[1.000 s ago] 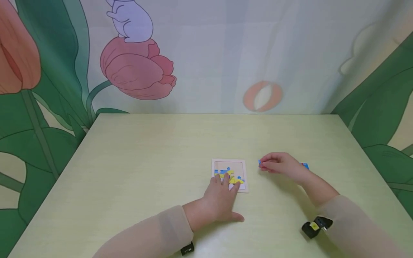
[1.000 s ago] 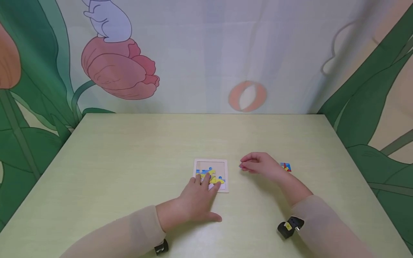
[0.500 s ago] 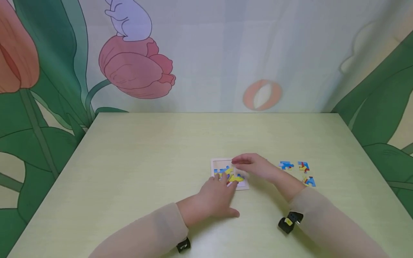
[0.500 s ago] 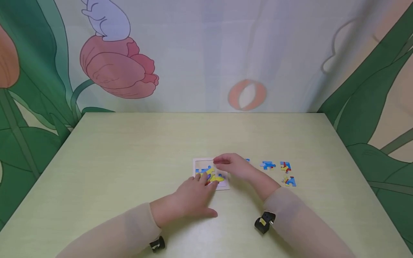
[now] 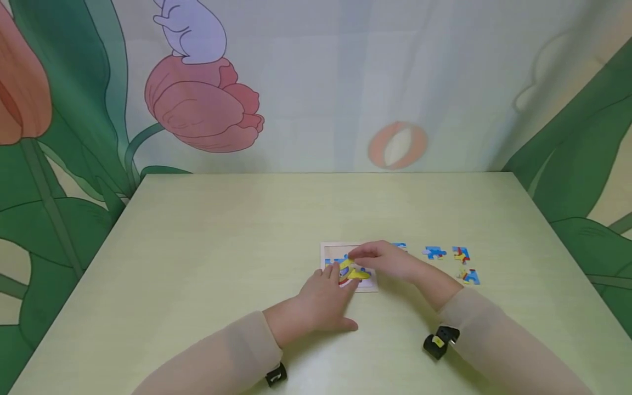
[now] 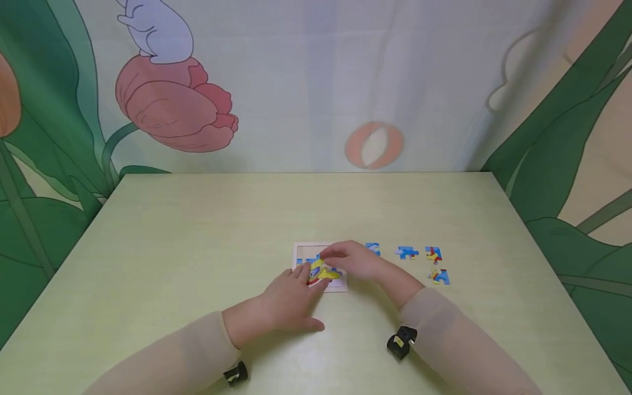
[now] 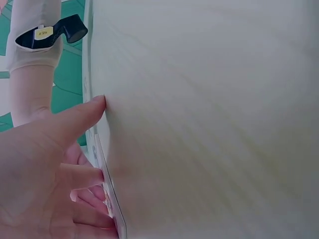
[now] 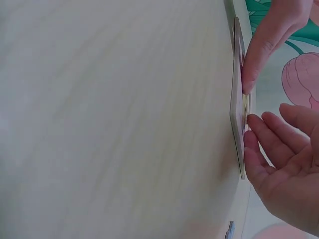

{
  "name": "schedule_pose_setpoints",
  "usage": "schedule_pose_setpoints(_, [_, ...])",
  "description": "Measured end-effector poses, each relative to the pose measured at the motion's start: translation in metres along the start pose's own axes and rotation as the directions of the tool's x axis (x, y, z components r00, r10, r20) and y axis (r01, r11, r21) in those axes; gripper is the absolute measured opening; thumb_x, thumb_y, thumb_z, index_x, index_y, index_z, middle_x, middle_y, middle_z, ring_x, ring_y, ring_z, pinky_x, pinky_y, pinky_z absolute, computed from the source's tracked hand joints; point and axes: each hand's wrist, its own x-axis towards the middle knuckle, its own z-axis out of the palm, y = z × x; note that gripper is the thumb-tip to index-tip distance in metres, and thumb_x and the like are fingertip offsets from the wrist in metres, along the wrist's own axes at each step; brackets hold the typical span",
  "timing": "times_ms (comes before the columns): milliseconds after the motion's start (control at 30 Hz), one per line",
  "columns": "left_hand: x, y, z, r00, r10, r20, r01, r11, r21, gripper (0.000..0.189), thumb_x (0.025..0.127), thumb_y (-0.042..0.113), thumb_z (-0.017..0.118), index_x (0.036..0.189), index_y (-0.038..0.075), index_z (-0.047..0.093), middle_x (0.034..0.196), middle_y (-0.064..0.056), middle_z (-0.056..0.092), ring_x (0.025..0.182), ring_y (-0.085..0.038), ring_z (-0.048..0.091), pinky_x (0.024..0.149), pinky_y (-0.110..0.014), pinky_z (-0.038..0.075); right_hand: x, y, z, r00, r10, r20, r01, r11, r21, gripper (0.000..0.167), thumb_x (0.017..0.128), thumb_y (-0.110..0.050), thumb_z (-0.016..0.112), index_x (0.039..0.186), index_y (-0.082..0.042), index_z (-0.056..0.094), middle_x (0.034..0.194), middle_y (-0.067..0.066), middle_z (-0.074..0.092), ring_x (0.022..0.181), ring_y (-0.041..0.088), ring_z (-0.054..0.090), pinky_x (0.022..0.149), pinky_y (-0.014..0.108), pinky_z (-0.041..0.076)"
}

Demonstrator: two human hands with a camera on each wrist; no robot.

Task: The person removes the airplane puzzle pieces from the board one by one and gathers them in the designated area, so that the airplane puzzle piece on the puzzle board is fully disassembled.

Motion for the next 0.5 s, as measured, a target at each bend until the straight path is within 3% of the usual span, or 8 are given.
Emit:
schedule_pose_setpoints(200, [0.0, 0.0, 0.002, 1.0, -0.004, 0.016, 0.004, 1.0, 0.014, 0.085, 0.077, 0.07, 0.054, 0.145, 0.021, 0.036, 0.145, -0.025, 0.029, 0.133, -0.037, 0.031, 0.105, -0.045, 0.03, 0.009, -0.004, 0.004, 0.995, 0.075, -0.072, -0.077, 0.997, -0.03, 0.022, 0.094, -0.023, 0.055, 0.107, -0.008, 0.064, 0.105, 0.003, 0.064, 0.101, 0.021, 0.055, 0.094, 0.044, 0.041])
schedule_pose_setpoints(300, [0.001, 0.0, 0.003, 1.0, 0.003, 0.012, -0.003, 0.999, 0.033, 0.085, 0.077, 0.07, 0.053, 0.145, 0.022, 0.035, 0.145, -0.025, 0.03, 0.132, -0.036, 0.032, 0.104, -0.044, 0.031, 0.011, -0.004, 0.005, 0.992, 0.095, -0.08, -0.097, 0.995, -0.013, 0.025, 0.095, -0.023, 0.055, 0.112, -0.007, 0.061, 0.108, 0.004, 0.062, 0.102, 0.022, 0.055, 0.093, 0.042, 0.043])
schedule_pose_setpoints(500, [0.001, 0.0, 0.001, 1.0, 0.003, 0.014, -0.004, 0.999, 0.053, 0.085, 0.078, 0.071, 0.051, 0.145, 0.022, 0.035, 0.145, -0.025, 0.031, 0.132, -0.036, 0.032, 0.103, -0.043, 0.032, 0.011, -0.003, 0.008, 0.998, 0.018, -0.055, -0.02, 0.999, -0.039, 0.028, 0.095, -0.019, 0.053, 0.121, -0.008, 0.058, 0.118, 0.006, 0.061, 0.112, 0.025, 0.054, 0.095, 0.043, 0.042])
